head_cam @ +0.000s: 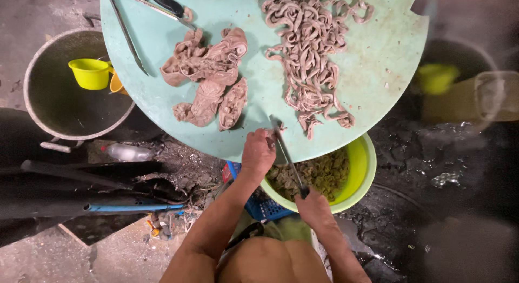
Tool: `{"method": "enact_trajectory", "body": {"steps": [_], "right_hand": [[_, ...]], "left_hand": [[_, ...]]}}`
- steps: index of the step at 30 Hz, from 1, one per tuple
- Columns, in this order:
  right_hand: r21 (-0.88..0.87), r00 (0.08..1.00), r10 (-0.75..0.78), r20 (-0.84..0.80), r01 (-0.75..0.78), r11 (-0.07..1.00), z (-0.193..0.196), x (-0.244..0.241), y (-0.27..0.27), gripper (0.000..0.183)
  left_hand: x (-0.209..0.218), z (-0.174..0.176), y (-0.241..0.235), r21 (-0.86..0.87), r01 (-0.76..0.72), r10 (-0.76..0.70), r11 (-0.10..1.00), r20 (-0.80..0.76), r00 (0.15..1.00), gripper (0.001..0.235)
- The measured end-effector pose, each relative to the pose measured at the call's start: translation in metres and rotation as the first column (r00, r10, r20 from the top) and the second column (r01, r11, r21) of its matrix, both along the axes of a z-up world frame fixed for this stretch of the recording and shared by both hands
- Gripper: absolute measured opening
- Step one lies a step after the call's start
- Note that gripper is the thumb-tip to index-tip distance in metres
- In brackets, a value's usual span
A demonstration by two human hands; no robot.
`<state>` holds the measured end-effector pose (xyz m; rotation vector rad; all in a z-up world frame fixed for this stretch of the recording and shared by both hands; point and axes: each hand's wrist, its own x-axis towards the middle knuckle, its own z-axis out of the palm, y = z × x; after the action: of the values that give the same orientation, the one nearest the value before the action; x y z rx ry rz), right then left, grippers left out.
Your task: The person slices pieces of cooked offal on a large round cutting board using a cleaver and places the sliced pieces into a bucket.
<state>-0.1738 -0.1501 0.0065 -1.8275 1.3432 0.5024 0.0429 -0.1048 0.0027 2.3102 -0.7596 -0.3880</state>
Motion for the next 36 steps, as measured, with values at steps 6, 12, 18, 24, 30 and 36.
{"method": "enact_trajectory", "body": {"steps": [6, 12, 18, 24, 30, 36], "right_hand": [[-0.035, 0.996, 0.088, 0.008, -0.088, 0.996, -0.007, 0.033, -0.014, 0.044], [0.000, 0.985, 0.085, 0.148, -0.085, 0.996, -0.011, 0.065, -0.031, 0.046], [0.032, 0.984, 0.093, 0.150, -0.099, 0.995, 0.012, 0.050, -0.029, 0.040], [0.108, 0.996, -0.017, 0.092, 0.007, 0.994, 0.026, 0.015, -0.021, 0.042], [0.003, 0.973, -0.040, 0.229, 0.041, 0.999, -0.012, -0.033, -0.019, 0.041], [-0.158, 0.893, 0.447, 0.056, -0.434, 0.887, -0.056, -0.054, -0.020, 0.036]], "left_hand": [[0.023, -0.021, -0.002, 0.003, 0.095, -0.095, 0.995, 0.146, 0.985, 0.030], [0.033, -0.026, 0.003, 0.006, 0.335, -0.323, 0.942, 0.285, 0.903, 0.030], [0.070, 0.000, 0.001, 0.152, 0.144, -0.173, 0.978, 0.199, 0.965, 0.023], [0.044, 0.024, -0.008, 0.013, 0.347, -0.272, 0.938, 0.646, 0.713, 0.025], [0.022, -0.013, -0.032, -0.094, 0.400, -0.374, 0.912, 0.219, 0.901, 0.031], [0.028, -0.067, -0.034, -0.547, 0.032, -0.176, 0.836, -0.214, 0.961, 0.019]]}}
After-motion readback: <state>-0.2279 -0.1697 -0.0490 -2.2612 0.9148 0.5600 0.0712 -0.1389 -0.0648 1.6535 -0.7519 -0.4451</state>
